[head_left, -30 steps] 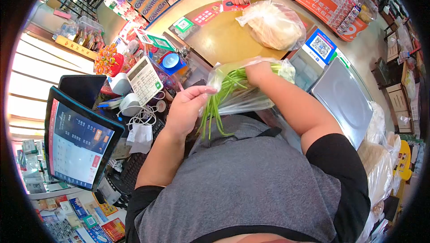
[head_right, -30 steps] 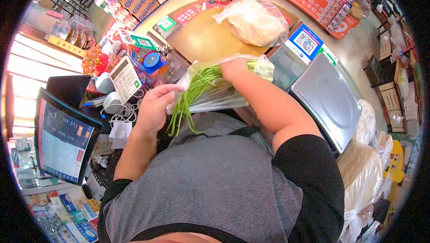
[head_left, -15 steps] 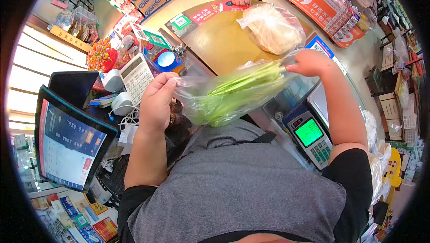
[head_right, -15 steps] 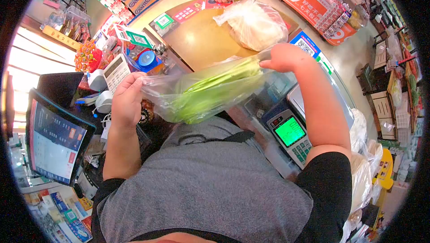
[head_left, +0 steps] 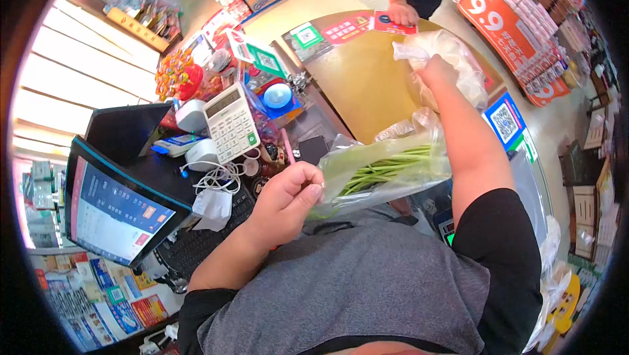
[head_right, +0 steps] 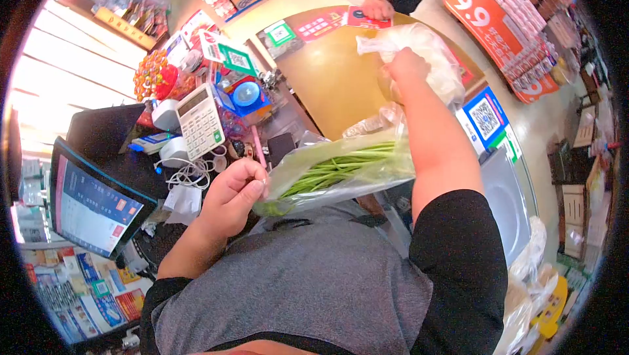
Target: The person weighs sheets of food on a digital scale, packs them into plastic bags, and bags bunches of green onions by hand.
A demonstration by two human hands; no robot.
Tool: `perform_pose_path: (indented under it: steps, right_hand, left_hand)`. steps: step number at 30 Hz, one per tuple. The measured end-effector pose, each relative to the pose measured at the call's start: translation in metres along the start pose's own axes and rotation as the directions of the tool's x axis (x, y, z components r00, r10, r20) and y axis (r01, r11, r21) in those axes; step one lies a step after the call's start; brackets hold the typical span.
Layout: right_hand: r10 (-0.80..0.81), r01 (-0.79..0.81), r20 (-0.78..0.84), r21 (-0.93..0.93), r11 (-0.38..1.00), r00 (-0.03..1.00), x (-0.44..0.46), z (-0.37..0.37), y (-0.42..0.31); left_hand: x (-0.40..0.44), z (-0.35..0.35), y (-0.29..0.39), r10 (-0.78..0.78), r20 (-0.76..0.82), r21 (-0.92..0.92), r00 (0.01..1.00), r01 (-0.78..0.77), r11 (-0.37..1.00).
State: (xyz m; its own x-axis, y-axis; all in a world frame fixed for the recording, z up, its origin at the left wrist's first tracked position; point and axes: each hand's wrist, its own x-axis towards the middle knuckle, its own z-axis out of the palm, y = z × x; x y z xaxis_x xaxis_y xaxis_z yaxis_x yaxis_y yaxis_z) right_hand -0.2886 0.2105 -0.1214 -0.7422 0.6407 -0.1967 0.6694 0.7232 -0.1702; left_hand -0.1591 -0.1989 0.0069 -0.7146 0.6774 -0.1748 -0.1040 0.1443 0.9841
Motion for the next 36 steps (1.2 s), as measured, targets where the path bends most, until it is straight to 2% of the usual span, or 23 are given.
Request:
perform_pose_path:
  steps: [3, 6, 7, 9, 11, 12, 13, 15, 16, 18, 19, 21, 24, 25, 27, 28, 29, 30, 32, 33, 34, 35, 36]
  right_hand:
    - [-0.066, 0.067, -0.052, 0.021, 0.998, 0.996, 0.036, 0.000, 0.009]
    - [-0.413, 0.387, -0.219, -0.152, 0.909, 0.884, 0.076, -0.030, 0.033]
    - [-0.481, 0.521, -0.268, 0.101, 0.848, 0.835, 0.064, -0.048, 0.043]
    - [-0.472, 0.585, -0.346, 0.441, 0.681, 0.811, 0.022, -0.088, 0.055]
    - [-0.357, 0.367, -0.237, 0.859, 0.358, 0.904, -0.046, -0.121, 0.038]
    - [-0.342, 0.108, -0.102, 0.994, 0.000, 0.934, -0.064, -0.125, 0.037]
    - [-0.334, 0.143, -0.163, 0.986, -0.085, 0.928, -0.100, -0.138, 0.026]
    - [-0.387, 0.093, -0.241, 0.927, -0.363, 0.890, -0.115, -0.130, 0.022]
    - [-0.406, 0.056, -0.286, 0.869, -0.492, 0.868, -0.123, -0.125, 0.020]
    - [-0.429, -0.105, -0.186, 0.815, -0.569, 0.884, -0.141, -0.117, 0.015]
    - [-0.458, -0.155, -0.178, 0.785, -0.600, 0.871, -0.147, -0.109, 0.013]
    - [-0.543, -0.249, -0.175, 0.746, -0.618, 0.821, -0.161, -0.090, 0.013]
    - [-0.686, -0.349, -0.224, 0.728, -0.590, 0.692, -0.172, -0.070, 0.024]
    - [-0.733, -0.358, -0.244, 0.747, -0.560, 0.635, -0.172, -0.064, 0.028]
    - [-0.776, -0.318, -0.242, 0.811, -0.491, 0.583, -0.173, -0.056, 0.026]
    - [-0.635, -0.238, -0.036, 0.909, -0.341, 0.772, -0.189, -0.062, 0.013]
    - [-0.548, -0.040, -0.097, 0.972, -0.231, 0.831, -0.185, -0.048, 0.019]
    - [-0.466, 0.152, -0.179, 0.984, -0.096, 0.866, -0.176, -0.025, 0.026]
    - [-0.327, 0.206, -0.192, 0.978, 0.009, 0.925, -0.208, -0.015, 0.005]
    - [-0.464, 0.161, -0.163, 0.986, -0.045, 0.871, -0.231, -0.006, -0.010]
    - [-0.563, 0.567, -0.361, 0.786, 0.245, 0.744, -0.227, 0.034, -0.003]
    - [-0.758, 0.786, -0.386, 0.561, 0.260, 0.526, -0.232, 0.053, -0.009]
    - [-0.908, 0.957, -0.313, 0.176, 0.232, 0.278, -0.259, 0.039, -0.020]
  left_hand:
    - [-0.006, -0.005, -0.008, -0.060, -0.010, -0.140, 0.998, 0.058, 0.988]
    - [0.003, -0.009, -0.021, -0.016, -0.090, -0.351, 0.996, -0.017, 0.936]
    - [0.007, -0.012, -0.026, -0.031, -0.110, -0.421, 0.993, -0.018, 0.907]
    - [0.018, -0.012, -0.028, -0.107, -0.148, -0.581, 0.983, 0.001, 0.814]
    - [0.026, -0.009, -0.024, -0.212, -0.194, -0.705, 0.958, 0.015, 0.709]
    - [0.029, -0.009, -0.028, -0.189, -0.196, -0.724, 0.962, -0.013, 0.689]
    - [0.033, -0.010, -0.036, -0.161, -0.200, -0.741, 0.966, -0.041, 0.671]
    - [0.038, -0.015, -0.057, -0.038, -0.183, -0.765, 0.982, -0.118, 0.633]
    - [0.040, -0.015, -0.060, -0.037, -0.183, -0.781, 0.982, -0.123, 0.612]
    - [0.040, -0.015, -0.060, -0.039, -0.191, -0.810, 0.981, -0.135, 0.571]
    - [0.040, -0.014, -0.058, -0.097, -0.228, -0.811, 0.969, -0.134, 0.569]
    - [0.038, -0.013, -0.054, -0.214, -0.309, -0.814, 0.927, -0.141, 0.563]
    - [0.043, -0.031, -0.091, -0.153, -0.283, -0.846, 0.947, -0.171, 0.504]
    - [0.037, -0.028, -0.085, -0.178, -0.318, -0.851, 0.931, -0.197, 0.488]
    - [0.026, -0.026, -0.081, -0.219, -0.338, -0.815, 0.915, -0.169, 0.554]
    - [0.023, -0.025, -0.078, -0.235, -0.344, -0.794, 0.909, -0.149, 0.589]
    - [0.020, -0.019, -0.075, -0.269, -0.387, -0.759, 0.882, -0.139, 0.636]
    - [0.020, -0.018, -0.083, -0.238, -0.374, -0.730, 0.896, -0.125, 0.672]
    - [0.021, -0.013, -0.105, -0.186, -0.337, -0.666, 0.923, -0.094, 0.740]
    - [0.014, -0.003, -0.089, -0.268, -0.332, -0.685, 0.904, -0.036, 0.728]
    - [0.011, 0.003, -0.083, -0.286, -0.326, -0.650, 0.901, 0.005, 0.760]
    - [0.008, 0.009, -0.079, -0.302, -0.321, -0.611, 0.898, 0.048, 0.790]
    - [0.005, 0.012, -0.077, -0.319, -0.318, -0.568, 0.893, 0.090, 0.818]
